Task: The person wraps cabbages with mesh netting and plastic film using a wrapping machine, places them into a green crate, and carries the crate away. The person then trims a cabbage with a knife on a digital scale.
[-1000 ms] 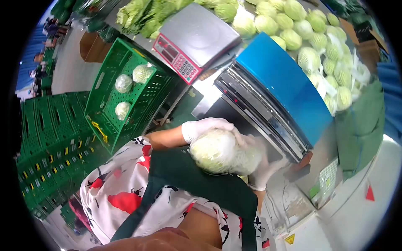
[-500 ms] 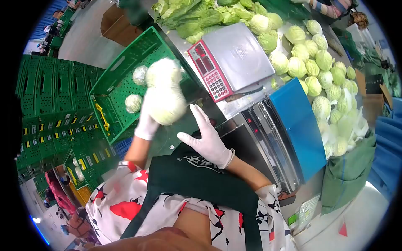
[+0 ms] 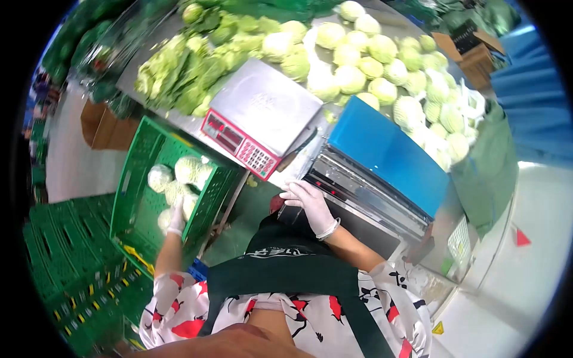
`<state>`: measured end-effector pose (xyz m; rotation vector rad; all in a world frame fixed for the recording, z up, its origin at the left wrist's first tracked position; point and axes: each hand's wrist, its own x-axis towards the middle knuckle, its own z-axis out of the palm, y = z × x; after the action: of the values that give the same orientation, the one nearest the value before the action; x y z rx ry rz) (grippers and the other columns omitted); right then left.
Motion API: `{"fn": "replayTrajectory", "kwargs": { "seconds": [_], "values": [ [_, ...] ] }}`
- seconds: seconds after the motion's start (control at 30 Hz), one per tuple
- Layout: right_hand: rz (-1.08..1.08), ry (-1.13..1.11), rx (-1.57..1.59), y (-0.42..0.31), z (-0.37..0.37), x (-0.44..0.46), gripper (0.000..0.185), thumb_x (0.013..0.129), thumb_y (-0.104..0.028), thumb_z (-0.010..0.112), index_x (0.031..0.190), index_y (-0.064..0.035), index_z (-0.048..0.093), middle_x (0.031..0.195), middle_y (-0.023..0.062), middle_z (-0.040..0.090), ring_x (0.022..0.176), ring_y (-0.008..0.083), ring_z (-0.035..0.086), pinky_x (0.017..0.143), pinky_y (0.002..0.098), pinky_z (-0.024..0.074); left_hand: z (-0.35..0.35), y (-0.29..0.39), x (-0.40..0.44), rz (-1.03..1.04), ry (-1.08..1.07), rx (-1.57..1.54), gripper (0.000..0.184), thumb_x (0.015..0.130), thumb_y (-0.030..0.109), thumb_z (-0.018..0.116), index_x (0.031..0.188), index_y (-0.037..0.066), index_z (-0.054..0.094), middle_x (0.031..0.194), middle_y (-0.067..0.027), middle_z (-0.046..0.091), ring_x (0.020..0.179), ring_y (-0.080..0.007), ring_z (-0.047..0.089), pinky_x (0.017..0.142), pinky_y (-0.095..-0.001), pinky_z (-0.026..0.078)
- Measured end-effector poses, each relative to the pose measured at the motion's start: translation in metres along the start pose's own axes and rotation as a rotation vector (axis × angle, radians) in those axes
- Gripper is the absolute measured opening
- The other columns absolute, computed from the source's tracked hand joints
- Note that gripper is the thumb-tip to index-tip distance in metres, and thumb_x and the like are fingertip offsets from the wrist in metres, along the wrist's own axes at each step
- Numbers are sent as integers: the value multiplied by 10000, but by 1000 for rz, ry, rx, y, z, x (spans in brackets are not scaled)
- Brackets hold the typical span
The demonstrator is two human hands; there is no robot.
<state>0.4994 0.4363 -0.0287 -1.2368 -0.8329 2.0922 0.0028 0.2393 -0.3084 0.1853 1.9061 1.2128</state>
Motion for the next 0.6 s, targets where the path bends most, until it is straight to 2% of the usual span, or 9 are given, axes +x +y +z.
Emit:
{"fn": "replayTrajectory", "kwargs": {
  "seconds": [0.07,0.13,0.27,0.37,0.4,0.47,0.53,0.6],
  "values": [
    [-19,48,31,4,-10,-1,323,1029,-232,522,1235,6,594,1169,106,658,1029,169,662,887,290,525,21,15,-10,11,6,15,774,953,368,647,1499,-67,313,1492,-148,451,1348,-229,442,1156,-339,300],
    [-12,66,57,11,-16,1,314,1027,-231,522,1220,4,600,1127,101,673,987,163,675,866,282,530,39,27,-3,-44,-44,44,722,966,403,608,1479,-43,367,1488,-128,458,1354,-228,434,1156,-351,297],
    [0,-20,-21,7,-25,-8,312,1025,-230,539,1210,12,610,1100,102,678,962,159,678,843,266,530,52,55,0,-260,-282,118,652,990,473,532,1439,4,476,1482,-88,473,1365,-226,418,1158,-373,290],
    [-117,-9,-293,-3,-49,-23,303,1016,-227,561,1204,2,627,1093,82,681,965,136,671,838,265,523,-1,42,47,-38,-300,328,664,960,437,612,1431,-10,474,1460,-132,482,1288,-261,502,1079,-399,398],
    [-180,57,-395,-8,-62,-28,299,1009,-216,571,1206,2,630,1090,79,688,959,131,672,842,267,522,9,63,43,-96,-76,204,675,956,420,630,1438,-20,457,1450,-150,485,1256,-272,532,1046,-404,434],
    [-272,216,-435,-22,-95,-41,297,1007,-198,577,1210,13,626,1089,86,695,948,122,669,841,263,520,55,120,4,447,321,428,612,970,317,641,1426,-46,452,1403,-177,517,1187,-261,570,995,-395,472],
    [-336,321,-213,-37,-135,-49,261,1011,-156,567,1199,9,641,1080,80,701,931,117,665,824,250,522,139,190,-31,760,211,388,546,976,196,633,1422,-58,447,1385,-177,531,1193,-237,560,1019,-380,453],
    [-420,473,-212,-61,-175,-57,254,1018,-149,551,1190,11,647,1077,84,701,931,125,665,823,250,522,265,270,-110,895,-71,325,524,958,88,628,1434,-37,447,1387,-162,533,1209,-229,551,1047,-360,430]
  ]
}}
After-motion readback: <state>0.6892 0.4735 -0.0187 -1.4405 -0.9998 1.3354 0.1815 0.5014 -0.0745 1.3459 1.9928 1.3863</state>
